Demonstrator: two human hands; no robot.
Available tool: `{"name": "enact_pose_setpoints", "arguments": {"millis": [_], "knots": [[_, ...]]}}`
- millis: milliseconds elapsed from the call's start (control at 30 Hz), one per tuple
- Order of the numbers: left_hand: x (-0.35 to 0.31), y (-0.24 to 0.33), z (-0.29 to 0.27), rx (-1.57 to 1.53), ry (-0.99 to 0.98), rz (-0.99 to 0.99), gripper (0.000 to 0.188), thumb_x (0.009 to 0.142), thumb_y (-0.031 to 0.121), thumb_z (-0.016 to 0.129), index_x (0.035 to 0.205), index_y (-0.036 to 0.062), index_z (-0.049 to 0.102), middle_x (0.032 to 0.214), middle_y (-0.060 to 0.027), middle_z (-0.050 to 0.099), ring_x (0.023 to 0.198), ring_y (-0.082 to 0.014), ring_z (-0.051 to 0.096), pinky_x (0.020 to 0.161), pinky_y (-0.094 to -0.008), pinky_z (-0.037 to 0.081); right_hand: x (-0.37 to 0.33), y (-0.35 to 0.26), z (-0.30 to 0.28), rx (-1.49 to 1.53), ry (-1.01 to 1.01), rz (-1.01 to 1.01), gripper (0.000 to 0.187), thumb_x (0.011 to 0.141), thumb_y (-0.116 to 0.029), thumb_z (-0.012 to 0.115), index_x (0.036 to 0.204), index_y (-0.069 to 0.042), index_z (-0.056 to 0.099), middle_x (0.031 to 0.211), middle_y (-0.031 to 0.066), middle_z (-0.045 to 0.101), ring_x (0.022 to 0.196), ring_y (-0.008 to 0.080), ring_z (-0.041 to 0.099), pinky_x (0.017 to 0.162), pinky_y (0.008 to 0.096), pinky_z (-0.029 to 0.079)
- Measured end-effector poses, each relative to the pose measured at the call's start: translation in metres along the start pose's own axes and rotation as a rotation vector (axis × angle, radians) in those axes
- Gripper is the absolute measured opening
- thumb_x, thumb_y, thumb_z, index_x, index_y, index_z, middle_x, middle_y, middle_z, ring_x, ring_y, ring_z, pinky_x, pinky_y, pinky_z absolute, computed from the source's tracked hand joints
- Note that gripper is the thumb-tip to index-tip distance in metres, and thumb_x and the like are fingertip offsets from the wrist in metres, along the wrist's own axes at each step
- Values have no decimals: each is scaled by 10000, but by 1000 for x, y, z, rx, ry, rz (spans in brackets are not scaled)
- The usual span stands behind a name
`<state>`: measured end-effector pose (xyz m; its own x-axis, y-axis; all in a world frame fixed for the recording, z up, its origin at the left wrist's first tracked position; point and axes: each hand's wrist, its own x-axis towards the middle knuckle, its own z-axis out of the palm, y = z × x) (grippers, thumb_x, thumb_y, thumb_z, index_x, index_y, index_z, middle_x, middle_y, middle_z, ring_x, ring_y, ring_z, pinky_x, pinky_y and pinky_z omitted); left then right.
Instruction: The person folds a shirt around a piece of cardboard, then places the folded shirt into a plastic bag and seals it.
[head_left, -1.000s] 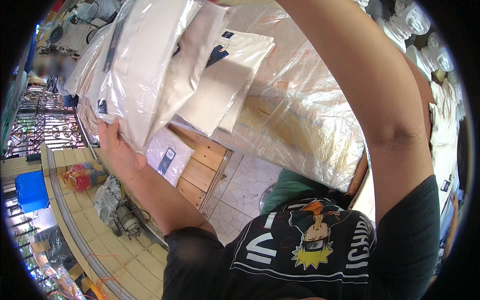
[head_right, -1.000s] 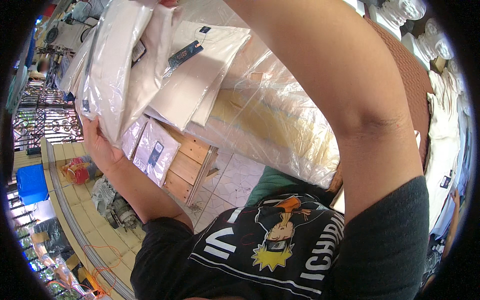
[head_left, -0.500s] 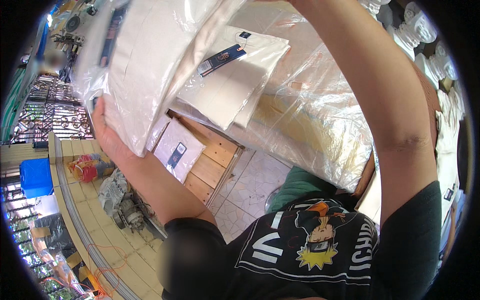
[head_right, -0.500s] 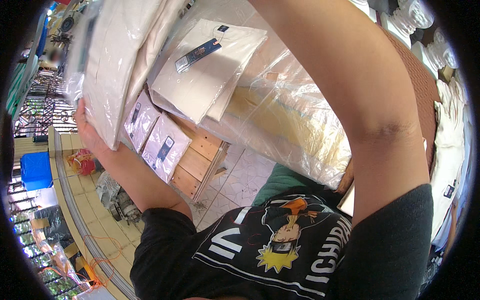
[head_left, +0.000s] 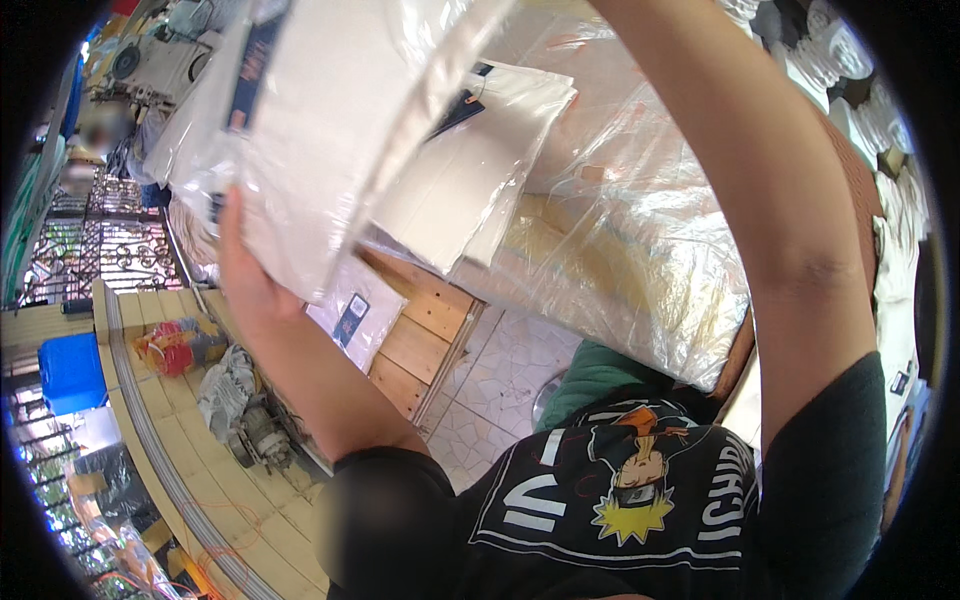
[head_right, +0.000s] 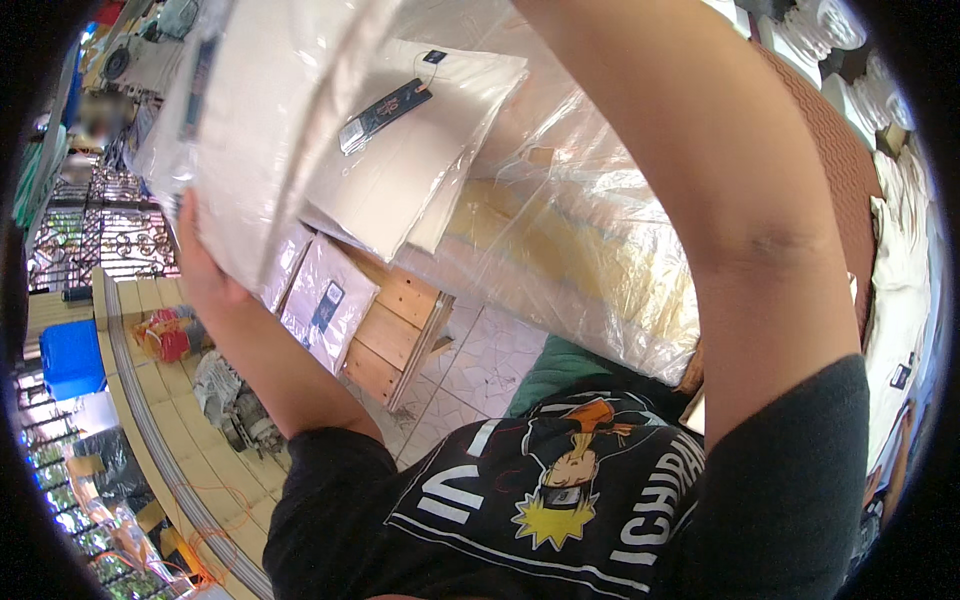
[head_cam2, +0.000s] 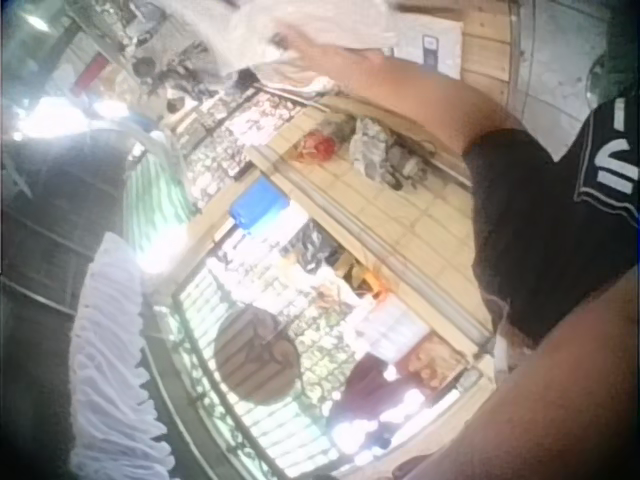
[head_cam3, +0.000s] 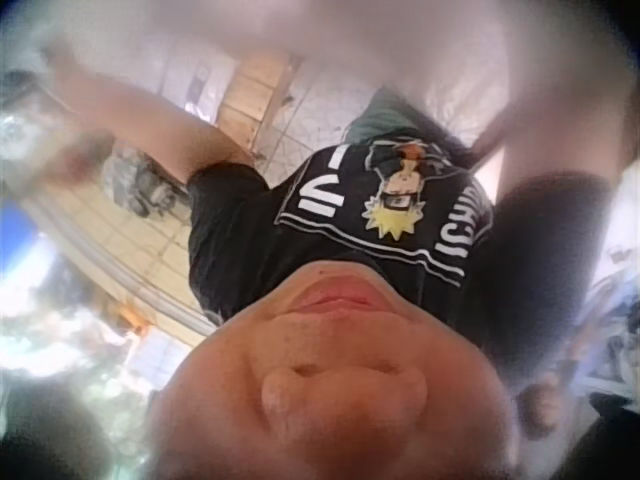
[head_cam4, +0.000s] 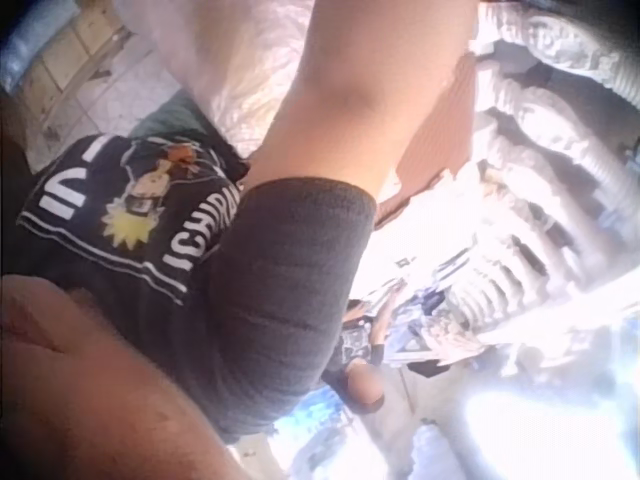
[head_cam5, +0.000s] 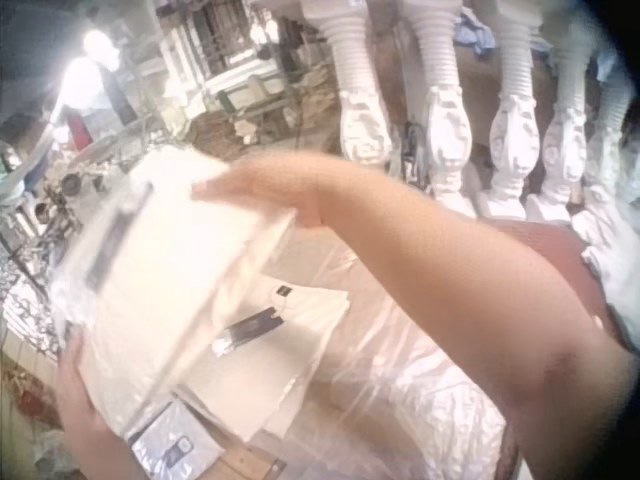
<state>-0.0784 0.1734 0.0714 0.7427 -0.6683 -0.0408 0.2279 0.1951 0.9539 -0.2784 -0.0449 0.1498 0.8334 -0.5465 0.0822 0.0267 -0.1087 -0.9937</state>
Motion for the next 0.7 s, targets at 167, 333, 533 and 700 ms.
{"name": "enact_pose_setpoints", "arguments": {"millis": [167, 333, 533, 700], "knots": [[-23, -74, 0, 63, -11, -178, 522, 896, 307, 537, 1271, -39, 427, 1245, -152, 513, 1116, -258, 523, 947, -366, 421, 19, 82, -26, -242, -104, 238, 649, 807, -436, 646, 1253, 10, 493, 1330, 133, 463, 1269, 215, 371, 1049, 309, 270], [-32, -105, 8, 102, -6, -136, 551, 871, 292, 584, 1245, -83, 431, 1225, -151, 520, 1105, -260, 528, 924, -366, 435, 3, 144, -26, -29, 27, 413, 543, 738, -380, 718, 1143, -40, 592, 1136, 70, 608, 1025, 140, 580, 872, 257, 460], [-21, -104, 6, 121, 6, -105, 562, 843, 282, 620, 1240, -76, 445, 1182, -150, 540, 1050, -256, 557, 857, -354, 475, 9, 148, -26, 103, 56, 392, 503, 762, -372, 695, 1139, -51, 604, 1105, 82, 626, 1021, 163, 582, 875, 266, 458], [0, -39, 29, 124, 134, -36, 475, 850, 253, 599, 1205, -45, 496, 1124, -133, 563, 1011, -232, 566, 867, -346, 463, 25, 74, -31, -273, 183, 176, 509, 819, -325, 650, 1179, 20, 548, 1172, 153, 570, 1066, 220, 536, 924, 315, 413]]}}
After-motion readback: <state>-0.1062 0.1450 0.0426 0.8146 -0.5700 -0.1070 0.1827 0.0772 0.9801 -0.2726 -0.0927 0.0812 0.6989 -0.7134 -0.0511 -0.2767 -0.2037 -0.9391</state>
